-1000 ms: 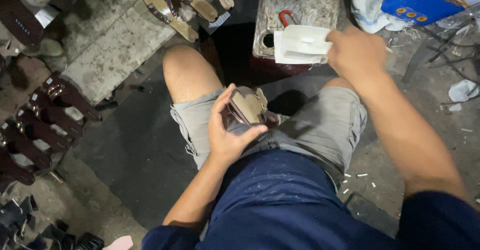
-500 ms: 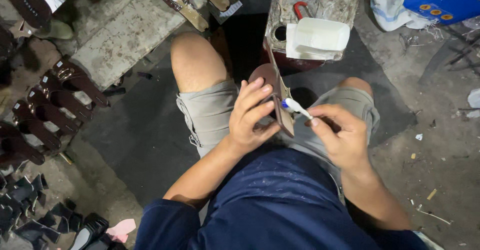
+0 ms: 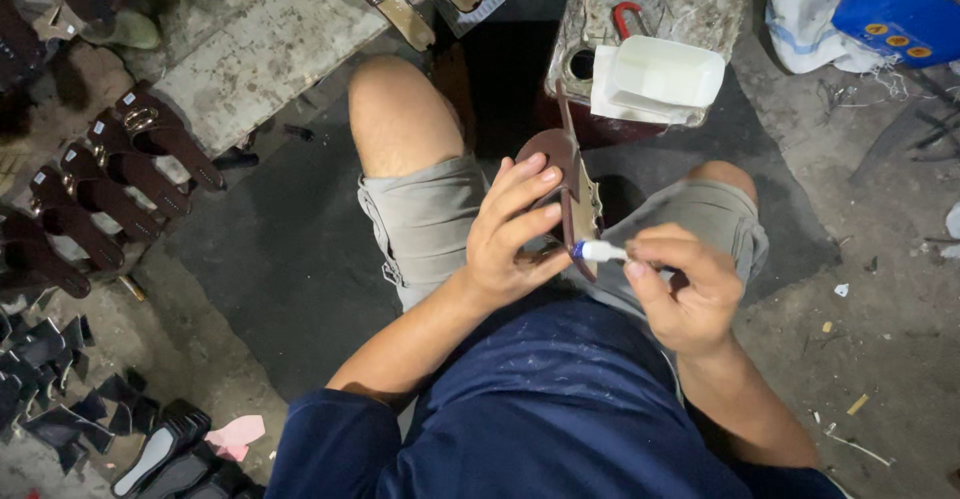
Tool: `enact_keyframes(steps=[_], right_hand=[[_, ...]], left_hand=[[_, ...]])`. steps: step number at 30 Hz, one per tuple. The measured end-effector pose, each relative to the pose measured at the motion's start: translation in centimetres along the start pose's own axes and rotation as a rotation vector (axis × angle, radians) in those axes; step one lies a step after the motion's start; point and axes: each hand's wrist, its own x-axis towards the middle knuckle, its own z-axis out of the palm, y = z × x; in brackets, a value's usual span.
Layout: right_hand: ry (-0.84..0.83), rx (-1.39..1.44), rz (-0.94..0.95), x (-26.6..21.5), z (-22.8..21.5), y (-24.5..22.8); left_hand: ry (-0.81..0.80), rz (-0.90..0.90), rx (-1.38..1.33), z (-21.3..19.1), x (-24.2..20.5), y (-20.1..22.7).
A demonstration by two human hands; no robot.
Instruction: The person sits on the floor and uses a toothbrush to scrub the straps and soles of brown sandals. They repeatedly dip the toothbrush into a white container and scrub different parts of the sandals before placing them back on a nearby rack.
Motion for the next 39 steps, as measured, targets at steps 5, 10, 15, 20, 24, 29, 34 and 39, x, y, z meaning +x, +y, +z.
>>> enact_keyframes(steps=[5, 10, 15, 20, 24, 29, 34, 39], right_hand=[[0.039, -0.015, 0.115, -0.6, 0.5, 1.0], [0.033, 0.028, 0.055, -1.0, 0.5, 1.3], [0.046, -0.001, 0.026, -0.4, 0.1, 1.3], [0.039, -0.035, -0.017, 0.0, -0.2, 1.1], [-0.029, -0.050, -0.055, 0.4, -0.6, 0.6], [-0.023, -0.176, -0.024, 0.5, -1.3, -0.4], [0.041, -0.247, 0.004, 1.0, -1.3, -0.3], [-0.004, -0.122, -0.028, 0.7, -1.0, -0.5]], left_hand=[[-0.045, 0.010, -0.080, -0.2, 0.2, 0.0], [-0.084, -0.079, -0.099, -0.7, 0.6, 0.5], [-0.117, -0.145, -0.197, -1.0, 0.9, 1.4], [-0.179, -0.172, -0.316, -1.3, 1.2, 1.9], [-0.142, -0.339, -0.422, -1.5, 1.3, 2.7], [-0.211, -0.382, -0.513, -1.9, 1.5, 3.5], [-0.232, -0.406, -0.563, -1.7, 1.6, 4.0], [-0.236, -0.593, -0.555, -2.0, 1.3, 4.8]])
